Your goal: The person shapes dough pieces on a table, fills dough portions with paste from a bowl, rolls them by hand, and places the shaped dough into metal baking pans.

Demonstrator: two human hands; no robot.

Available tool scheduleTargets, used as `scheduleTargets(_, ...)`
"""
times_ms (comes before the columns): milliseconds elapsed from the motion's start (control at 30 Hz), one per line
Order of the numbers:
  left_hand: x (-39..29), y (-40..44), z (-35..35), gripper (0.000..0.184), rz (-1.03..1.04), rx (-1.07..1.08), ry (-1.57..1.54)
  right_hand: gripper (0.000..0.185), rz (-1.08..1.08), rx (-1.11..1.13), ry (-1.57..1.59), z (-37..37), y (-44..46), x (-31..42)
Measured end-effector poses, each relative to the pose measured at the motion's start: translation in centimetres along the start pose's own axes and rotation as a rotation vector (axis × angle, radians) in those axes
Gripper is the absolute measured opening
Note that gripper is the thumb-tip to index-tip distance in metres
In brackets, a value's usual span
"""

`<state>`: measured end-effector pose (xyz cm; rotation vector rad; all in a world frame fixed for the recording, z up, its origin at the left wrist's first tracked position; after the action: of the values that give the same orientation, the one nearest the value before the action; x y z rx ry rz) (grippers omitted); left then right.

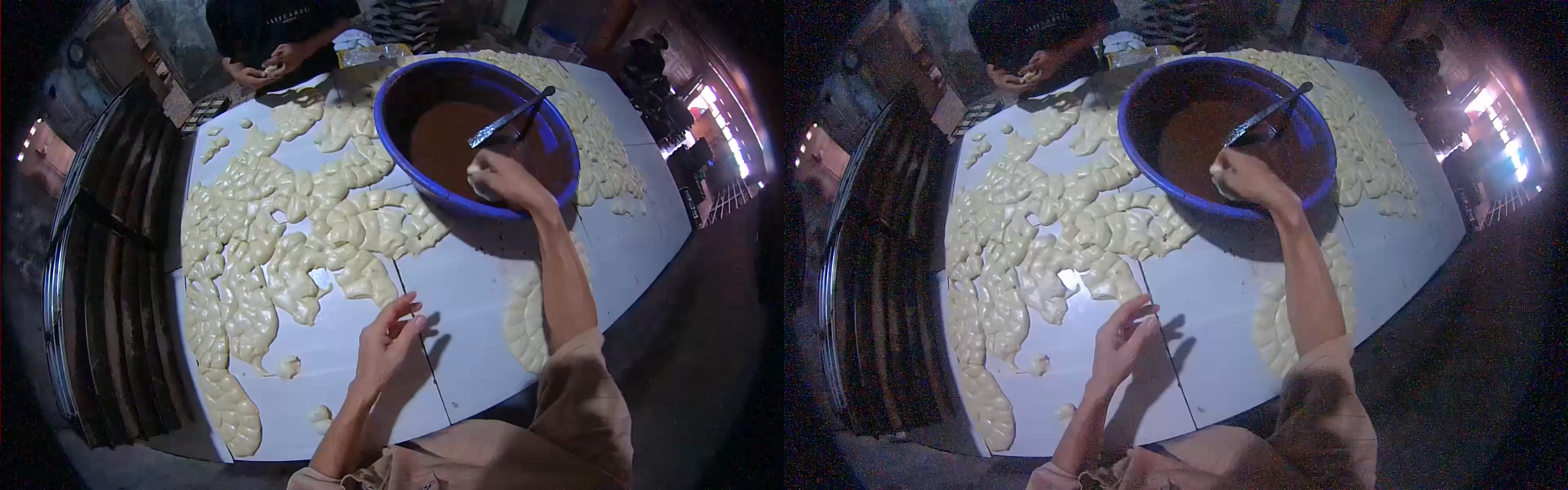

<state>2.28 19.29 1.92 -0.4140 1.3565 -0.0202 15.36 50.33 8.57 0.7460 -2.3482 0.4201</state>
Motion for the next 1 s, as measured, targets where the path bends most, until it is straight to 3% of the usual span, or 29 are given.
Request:
scheduleTargets(133, -0.5, -2.0, -0.9, 0.042, -0.078, 0.034, 0.105, 0.035, -0.033, 0.427, -0.458, 5.0, 2.5, -2.8)
scheduleTargets(233, -0.3, -2.9, -1.7, 0.042, -0.086, 0.045, 0.141, 0.037, -0.038, 0.347, -0.224, 3.1, 1.2, 0.0)
scheduleTargets(367, 0.0, -3.2, -2.0, 0.043, -0.137, 0.006, 0.103, 0.034, -0.11, 0.155, -0.198, 1.6, -0.1, 1.8)
scheduleTargets(500, -0.3, -2.4, -1.1, 0.043, -0.047, 0.075, 0.13, 0.025, -0.068, -0.103, 0.456, -0.5, -2.6, 3.3)
scheduleTargets(667, -0.8, 0.0, 1.5, 0.043, -0.026, 0.164, -0.091, 0.018, -0.071, -0.057, 1.163, 4.5, -7.9, 6.8)
scheduleTargets(733, -2.2, 0.0, 2.2, 0.046, -0.021, 0.148, -0.295, 0.017, -0.031, -0.071, 1.273, 8.3, -9.6, 7.4)
scheduleTargets(867, 2.1, -0.2, 0.7, 0.043, -0.114, 0.155, -0.763, 0.025, -0.051, -0.011, 1.471, 15.0, -13.9, 10.2)
scheduleTargets(900, 2.0, -1.2, -0.2, 0.041, -0.123, 0.105, -0.752, 0.027, -0.089, 0.047, 1.521, 16.6, -14.7, 9.9)
scheduleTargets(967, 1.2, -3.6, -2.1, 0.039, -0.138, 0.013, -0.733, 0.037, 0.067, 0.017, 1.507, 18.7, -16.1, 10.3)
scheduleTargets(1000, 2.5, -3.8, -3.4, 0.03, -0.129, -0.047, -0.816, 0.036, 0.089, 0.027, 1.513, 19.6, -16.8, 10.4)
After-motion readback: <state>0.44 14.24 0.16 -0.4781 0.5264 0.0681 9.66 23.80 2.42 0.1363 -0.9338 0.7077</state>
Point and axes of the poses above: each hand's wrist, its own y-axis towards the middle knuckle, its own z-axis out of the palm, x = y × z, the point moved 7 cm from there along y, towards the middle knuckle, and after that the axes turned 3 degrees about -z, right-handed, at the moved point
